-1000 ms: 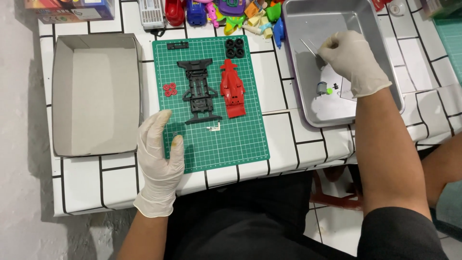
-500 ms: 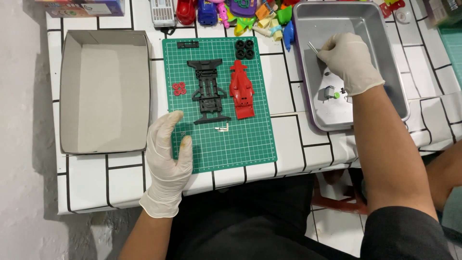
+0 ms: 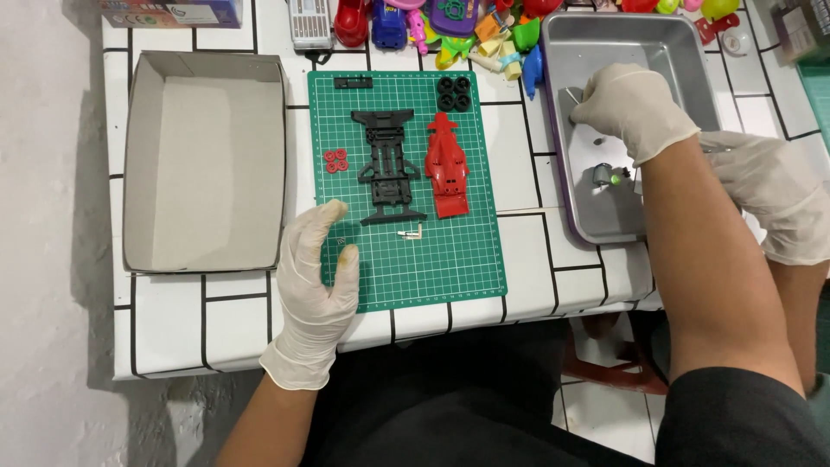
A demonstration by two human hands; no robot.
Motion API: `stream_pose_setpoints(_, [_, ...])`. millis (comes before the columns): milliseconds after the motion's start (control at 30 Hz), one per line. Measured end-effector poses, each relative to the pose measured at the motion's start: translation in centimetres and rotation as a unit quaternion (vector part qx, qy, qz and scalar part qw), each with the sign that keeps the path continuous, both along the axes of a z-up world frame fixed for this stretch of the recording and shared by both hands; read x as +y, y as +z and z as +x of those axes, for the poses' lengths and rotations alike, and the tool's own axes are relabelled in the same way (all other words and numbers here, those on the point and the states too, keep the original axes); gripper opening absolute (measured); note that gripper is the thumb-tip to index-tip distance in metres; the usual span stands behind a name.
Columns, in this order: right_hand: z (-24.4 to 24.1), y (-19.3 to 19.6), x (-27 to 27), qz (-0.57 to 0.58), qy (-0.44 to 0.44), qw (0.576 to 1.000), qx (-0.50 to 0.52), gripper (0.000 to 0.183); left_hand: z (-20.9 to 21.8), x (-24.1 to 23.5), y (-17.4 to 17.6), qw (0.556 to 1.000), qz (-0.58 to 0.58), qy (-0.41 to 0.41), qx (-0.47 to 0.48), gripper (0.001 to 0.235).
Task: Assembling a toy car by installing gears, axles, and other small components into the chassis on a workbench.
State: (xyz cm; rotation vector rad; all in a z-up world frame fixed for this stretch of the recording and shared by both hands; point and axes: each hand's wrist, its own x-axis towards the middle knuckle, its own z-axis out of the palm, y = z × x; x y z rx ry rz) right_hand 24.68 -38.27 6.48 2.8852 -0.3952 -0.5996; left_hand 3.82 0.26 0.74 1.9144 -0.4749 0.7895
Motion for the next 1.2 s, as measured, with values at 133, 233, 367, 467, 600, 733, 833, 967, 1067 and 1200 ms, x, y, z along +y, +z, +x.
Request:
stream_pose_setpoints(133, [-0.2, -0.5, -0.3, -0.013, 0.032, 0.999, -0.015, 0.025, 0.0, 0.0, 0.0, 1.000, -0.010, -0.006, -0.002, 0.033])
stream_pose_setpoints(233, [-0.4, -0.3, 0.0, -0.007, 0.024, 0.999, -0.020, 0.024, 0.0, 0.0, 0.0, 1.000, -0.017, -0.008, 0.001, 0.035])
stream_pose_setpoints(367, [-0.2, -0.9, -0.8, -0.012, 0.036, 0.999, -0.020, 0.020, -0.1, 0.0, 0.0, 1.000, -0.014, -0.009, -0.003, 0.034])
stream_pose_setpoints(467, [-1.7, 0.0, -1.0, 0.068, 0.020, 0.995, -0.071, 0.013, -0.2, 0.1, 0.0, 1.000, -0.021, -0.009, 0.002, 0.034])
stream_pose_setpoints(600, [-6.1, 4.2, 1.4, 0.359, 0.025, 0.915, -0.183, 0.014, -0.1, 0.1, 0.2, 1.000, -0.014, -0.005, -0.009, 0.033])
stream_pose_setpoints(733, [-10.1, 4.9, 3.5, 0.501, 0.096, 0.841, -0.183, 0.024, -0.3, -0.4, 0.7, 1.000, -0.010, -0.001, -0.013, 0.034])
stream_pose_setpoints(833, [-12.5, 3.4, 6.1, 0.673, 0.184, 0.705, -0.129, 0.011, -0.7, -1.8, 2.7, 0.999, 0.003, 0.008, -0.045, 0.028])
stream_pose_setpoints(967, [-15.4, 2.3, 11.7, 0.688, 0.260, 0.668, -0.114, 0.005, -1.5, -4.2, 6.3, 0.984, -0.135, -0.075, 0.092, 0.029])
stream_pose_setpoints(1067, [-16.2, 1.1, 14.0, 0.668, 0.267, 0.687, -0.103, 0.008, -1.3, -5.3, 6.3, 0.960, -0.186, -0.112, 0.175, 0.029])
stream_pose_setpoints(1200, [-17.1, 1.0, 15.4, 0.653, 0.226, 0.712, -0.127, 0.014, -1.0, -5.8, 6.4, 0.939, -0.222, -0.100, 0.243, 0.009])
